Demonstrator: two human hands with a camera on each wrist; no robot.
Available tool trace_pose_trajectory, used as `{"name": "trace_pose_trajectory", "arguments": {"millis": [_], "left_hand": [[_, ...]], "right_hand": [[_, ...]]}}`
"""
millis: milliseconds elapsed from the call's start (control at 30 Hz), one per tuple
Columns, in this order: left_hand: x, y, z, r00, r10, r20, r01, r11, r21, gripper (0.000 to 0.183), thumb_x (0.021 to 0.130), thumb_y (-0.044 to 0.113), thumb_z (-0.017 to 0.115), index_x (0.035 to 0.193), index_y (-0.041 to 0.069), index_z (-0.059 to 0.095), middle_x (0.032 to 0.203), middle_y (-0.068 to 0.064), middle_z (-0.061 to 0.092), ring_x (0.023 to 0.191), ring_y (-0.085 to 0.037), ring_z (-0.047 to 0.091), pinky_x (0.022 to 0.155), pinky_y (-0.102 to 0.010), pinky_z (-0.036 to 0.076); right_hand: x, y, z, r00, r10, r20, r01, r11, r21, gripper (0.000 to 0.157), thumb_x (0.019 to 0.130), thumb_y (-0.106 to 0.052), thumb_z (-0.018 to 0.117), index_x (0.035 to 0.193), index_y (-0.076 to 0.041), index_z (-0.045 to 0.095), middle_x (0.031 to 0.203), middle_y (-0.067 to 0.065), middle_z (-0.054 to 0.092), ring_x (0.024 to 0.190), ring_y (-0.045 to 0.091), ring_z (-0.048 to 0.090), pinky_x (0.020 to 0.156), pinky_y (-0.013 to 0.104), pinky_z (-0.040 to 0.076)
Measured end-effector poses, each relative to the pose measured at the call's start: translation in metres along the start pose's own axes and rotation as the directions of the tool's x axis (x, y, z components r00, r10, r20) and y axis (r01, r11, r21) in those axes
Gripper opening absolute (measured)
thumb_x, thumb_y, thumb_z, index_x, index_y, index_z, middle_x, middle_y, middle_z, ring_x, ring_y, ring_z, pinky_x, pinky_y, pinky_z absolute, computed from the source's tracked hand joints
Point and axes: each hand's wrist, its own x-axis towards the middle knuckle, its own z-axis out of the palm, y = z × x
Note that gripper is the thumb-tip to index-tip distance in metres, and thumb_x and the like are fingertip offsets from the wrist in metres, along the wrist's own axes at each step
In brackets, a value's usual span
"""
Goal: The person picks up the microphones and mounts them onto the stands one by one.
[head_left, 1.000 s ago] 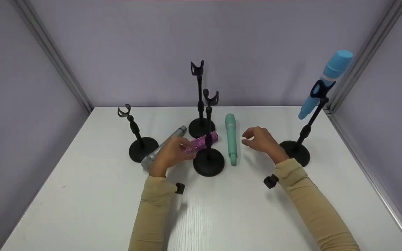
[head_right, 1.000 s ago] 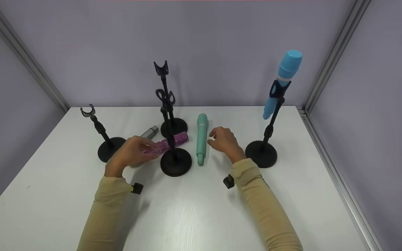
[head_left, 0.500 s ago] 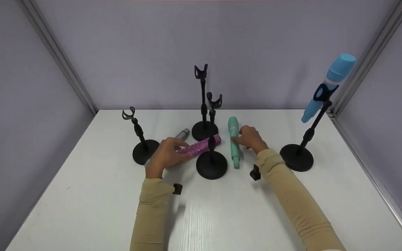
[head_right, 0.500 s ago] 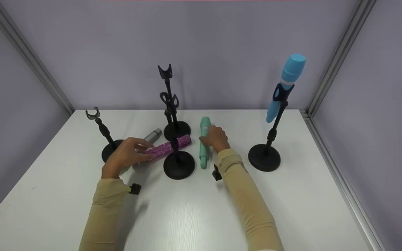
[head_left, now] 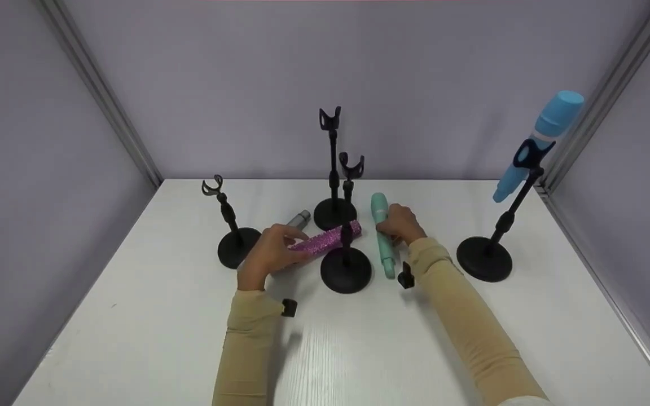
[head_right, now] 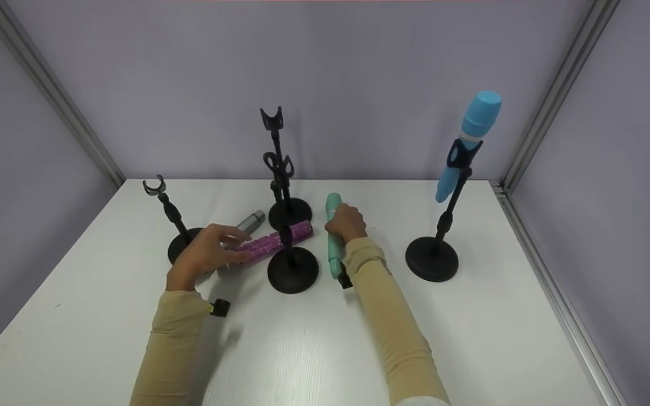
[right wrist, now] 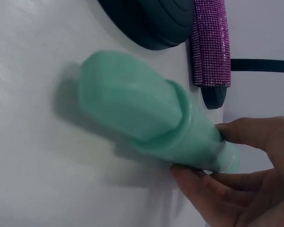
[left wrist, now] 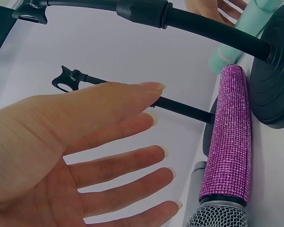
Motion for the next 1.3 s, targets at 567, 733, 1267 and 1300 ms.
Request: {"name": "trace_pose_trajectory", "arguments": {"millis": [567,733,1267,1300], "left_hand": [[0.009,0.0,0.005,0.998,0.055,0.028,-0.055,0.998,-0.022,0.038,0.082,0.015,0.087,0.115,0.002,0.076,0.122,-0.017,0.074,0.117,-0.041,0.068,0.098,-0.049,0.057],[0.014,0.001,0.007,0.996,0.082,0.044,-0.08,0.996,-0.033,0.04,0.081,0.01,0.086,0.118,0.0,0.074,0.121,-0.02,0.074,0.111,-0.041,0.071,0.094,-0.046,0.059],[0.023,0.002,0.03,0.997,0.064,0.035,-0.061,0.995,-0.079,0.056,0.082,0.011,0.087,0.134,0.005,0.066,0.135,-0.017,0.068,0.123,-0.039,0.066,0.106,-0.051,0.053],[0.024,0.001,0.031,0.997,0.063,0.037,-0.06,0.995,-0.075,0.056,0.082,0.012,0.087,0.133,0.005,0.067,0.133,-0.017,0.069,0.123,-0.038,0.066,0.105,-0.05,0.053]], "right_hand": [[-0.012,0.0,-0.028,0.994,0.014,0.109,-0.02,0.998,0.054,0.057,0.092,-0.016,0.069,0.138,0.009,0.049,0.127,0.029,0.06,0.1,0.035,0.068,0.085,0.048,0.063],[-0.021,-0.002,-0.04,0.989,-0.072,0.128,0.061,0.995,0.084,0.063,0.091,-0.016,0.072,0.144,0.005,0.047,0.132,0.029,0.059,0.101,0.033,0.067,0.082,0.046,0.063],[-0.062,-0.004,-0.068,0.966,-0.258,0.016,0.254,0.957,0.138,0.062,0.091,-0.006,0.074,0.147,-0.004,0.049,0.136,0.026,0.059,0.121,0.043,0.062,0.088,0.055,0.06],[-0.065,-0.002,-0.068,0.963,-0.269,0.009,0.266,0.955,0.134,0.062,0.09,-0.005,0.074,0.147,-0.004,0.049,0.136,0.026,0.06,0.121,0.043,0.062,0.088,0.055,0.06]]}}
